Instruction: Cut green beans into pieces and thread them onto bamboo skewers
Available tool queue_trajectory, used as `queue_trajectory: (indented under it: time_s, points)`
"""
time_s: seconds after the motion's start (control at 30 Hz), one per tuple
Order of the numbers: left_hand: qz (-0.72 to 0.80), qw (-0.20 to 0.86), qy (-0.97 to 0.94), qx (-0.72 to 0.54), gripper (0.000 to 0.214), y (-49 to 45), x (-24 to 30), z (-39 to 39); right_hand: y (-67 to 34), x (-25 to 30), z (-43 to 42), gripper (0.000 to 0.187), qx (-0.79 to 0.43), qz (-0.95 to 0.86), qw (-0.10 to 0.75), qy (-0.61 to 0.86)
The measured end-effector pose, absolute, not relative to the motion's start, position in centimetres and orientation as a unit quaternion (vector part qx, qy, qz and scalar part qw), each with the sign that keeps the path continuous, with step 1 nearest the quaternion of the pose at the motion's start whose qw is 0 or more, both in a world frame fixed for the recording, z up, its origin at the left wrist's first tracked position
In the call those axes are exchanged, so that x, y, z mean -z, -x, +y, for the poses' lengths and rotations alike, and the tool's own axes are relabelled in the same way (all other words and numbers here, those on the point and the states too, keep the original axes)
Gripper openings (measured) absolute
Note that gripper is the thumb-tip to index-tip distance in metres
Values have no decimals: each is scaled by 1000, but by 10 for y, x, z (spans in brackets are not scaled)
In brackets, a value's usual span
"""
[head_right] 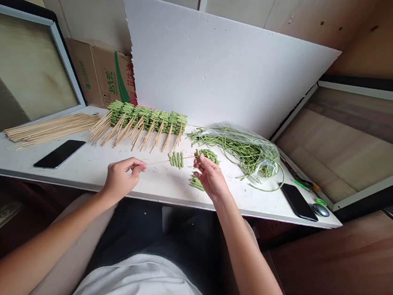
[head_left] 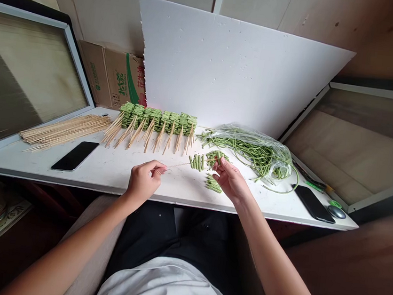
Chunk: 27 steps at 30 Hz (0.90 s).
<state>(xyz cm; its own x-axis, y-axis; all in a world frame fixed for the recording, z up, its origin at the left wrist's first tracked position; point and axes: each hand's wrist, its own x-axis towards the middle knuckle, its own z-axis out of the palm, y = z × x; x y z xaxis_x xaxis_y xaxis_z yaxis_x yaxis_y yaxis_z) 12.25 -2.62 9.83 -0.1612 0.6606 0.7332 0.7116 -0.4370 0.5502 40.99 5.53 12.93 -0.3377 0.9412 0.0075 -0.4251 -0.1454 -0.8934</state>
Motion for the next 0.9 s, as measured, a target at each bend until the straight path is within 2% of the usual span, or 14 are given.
queue_trajectory:
  time_s: [0.57, 0.9]
  points:
    - [-537, 18, 645, 543, 20, -124, -99, -28, -410, -130, 55, 30, -678, -447, 491, 315]
    - [-538, -10, 642, 546, 21, -128, -102, -32, -404, -127, 55, 27, -512, -516, 590, 353]
